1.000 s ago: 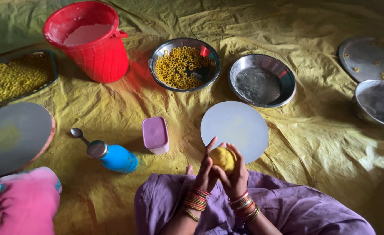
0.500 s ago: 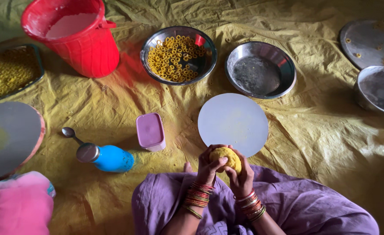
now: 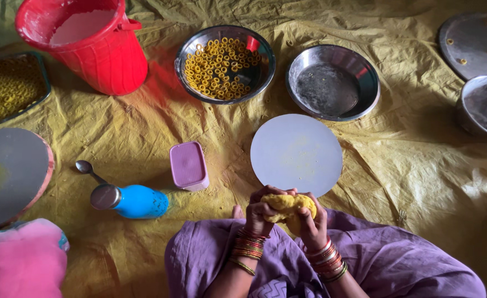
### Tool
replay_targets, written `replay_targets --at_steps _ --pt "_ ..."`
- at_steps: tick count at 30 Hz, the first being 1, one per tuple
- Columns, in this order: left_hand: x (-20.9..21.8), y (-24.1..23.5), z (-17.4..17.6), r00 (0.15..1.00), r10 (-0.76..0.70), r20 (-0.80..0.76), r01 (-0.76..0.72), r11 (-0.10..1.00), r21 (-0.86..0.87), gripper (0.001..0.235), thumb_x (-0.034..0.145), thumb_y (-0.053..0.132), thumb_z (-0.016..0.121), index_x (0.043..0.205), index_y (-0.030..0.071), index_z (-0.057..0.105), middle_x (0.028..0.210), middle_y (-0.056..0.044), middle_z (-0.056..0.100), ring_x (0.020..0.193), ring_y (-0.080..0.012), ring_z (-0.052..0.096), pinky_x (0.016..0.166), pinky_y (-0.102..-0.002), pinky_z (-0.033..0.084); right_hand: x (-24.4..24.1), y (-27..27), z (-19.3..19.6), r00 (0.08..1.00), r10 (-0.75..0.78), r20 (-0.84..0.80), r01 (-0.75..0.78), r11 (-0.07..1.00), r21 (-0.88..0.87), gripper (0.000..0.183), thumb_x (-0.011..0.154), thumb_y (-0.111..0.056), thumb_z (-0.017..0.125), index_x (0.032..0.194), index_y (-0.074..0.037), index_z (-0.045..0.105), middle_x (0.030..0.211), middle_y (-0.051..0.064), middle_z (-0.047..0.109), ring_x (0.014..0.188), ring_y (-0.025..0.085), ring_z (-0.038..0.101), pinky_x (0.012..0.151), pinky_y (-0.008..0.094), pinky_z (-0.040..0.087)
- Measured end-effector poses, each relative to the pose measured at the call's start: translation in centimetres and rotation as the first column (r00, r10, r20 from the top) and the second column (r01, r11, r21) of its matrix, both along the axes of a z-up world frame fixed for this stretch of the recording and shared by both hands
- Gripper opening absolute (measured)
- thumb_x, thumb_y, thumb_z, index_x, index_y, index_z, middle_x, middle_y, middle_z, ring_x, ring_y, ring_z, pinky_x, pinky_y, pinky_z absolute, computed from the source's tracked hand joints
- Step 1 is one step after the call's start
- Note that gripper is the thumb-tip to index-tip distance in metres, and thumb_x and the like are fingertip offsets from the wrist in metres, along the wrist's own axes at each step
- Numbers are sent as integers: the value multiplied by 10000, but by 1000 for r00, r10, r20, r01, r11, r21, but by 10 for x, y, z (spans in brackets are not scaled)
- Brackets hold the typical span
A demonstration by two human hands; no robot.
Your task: The person kneads a yellow dough on a white circular board, repeatedly pressing, folding, and shaping it by hand. The person occasionally lifts and turns the dough to work different sides.
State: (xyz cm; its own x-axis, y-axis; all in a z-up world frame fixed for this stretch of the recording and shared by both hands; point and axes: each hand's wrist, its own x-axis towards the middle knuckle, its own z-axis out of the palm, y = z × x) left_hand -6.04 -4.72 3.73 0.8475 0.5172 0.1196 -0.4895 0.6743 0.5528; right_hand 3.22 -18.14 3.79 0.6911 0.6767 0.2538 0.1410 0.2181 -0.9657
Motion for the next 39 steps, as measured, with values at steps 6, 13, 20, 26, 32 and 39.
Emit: replay_targets --at_steps 6,13,20,26,32,39 --pt "-1 1 7 963 -82 258 108 990 -88 449 850 257 641 1173 -54 669 1260 -281 658 1244 -369 542 1280 -538 329 -15 0 34 866 -111 487 167 983 -74 459 900 -330 717 1183 28 664 929 96 741 792 165 757 697 281 606" --pt "4 0 33 1000 18 17 -19 995 94 813 692 240 677 1461 31 511 1559 -183 473 1499 -333 400 1264 -494 271 -26 1 59 748 -270 607 380 923 -58 440 851 -231 800 1208 -1 687 908 87 716 792 169 743 701 282 583" --pt "4 -5 39 988 59 -144 -27 977 213 756 877 319 720 1522 74 408 1510 -147 522 1437 -282 457 1226 -479 319 1 8 75 679 -400 615 443 892 91 340 932 -161 769 1211 13 682 1025 113 752 865 161 750 725 279 629" --pt "14 0 15 923 257 -286 -243 966 83 635 977 471 563 1443 41 524 1382 -161 619 1277 -252 581 1115 -436 427 40 11 97 524 -247 815 601 785 -149 346 885 -284 793 1157 -84 714 999 98 756 818 208 738 661 327 591" --pt "24 1 -21 895 261 -363 -305 950 -67 648 1010 561 421 1403 68 570 1274 -112 687 1116 -186 635 967 -347 494 64 73 34 556 29 830 520 767 -375 638 743 -437 812 1273 -144 614 1147 150 663 1013 396 618 872 503 513" --pt "26 -3 -48 699 278 -659 -386 922 -21 639 1016 567 350 1355 102 629 1182 -78 734 982 -152 664 841 -320 533 60 78 -17 518 2 855 624 683 -379 728 741 -537 769 1365 -200 603 1425 214 574 1251 434 551 1014 528 439"
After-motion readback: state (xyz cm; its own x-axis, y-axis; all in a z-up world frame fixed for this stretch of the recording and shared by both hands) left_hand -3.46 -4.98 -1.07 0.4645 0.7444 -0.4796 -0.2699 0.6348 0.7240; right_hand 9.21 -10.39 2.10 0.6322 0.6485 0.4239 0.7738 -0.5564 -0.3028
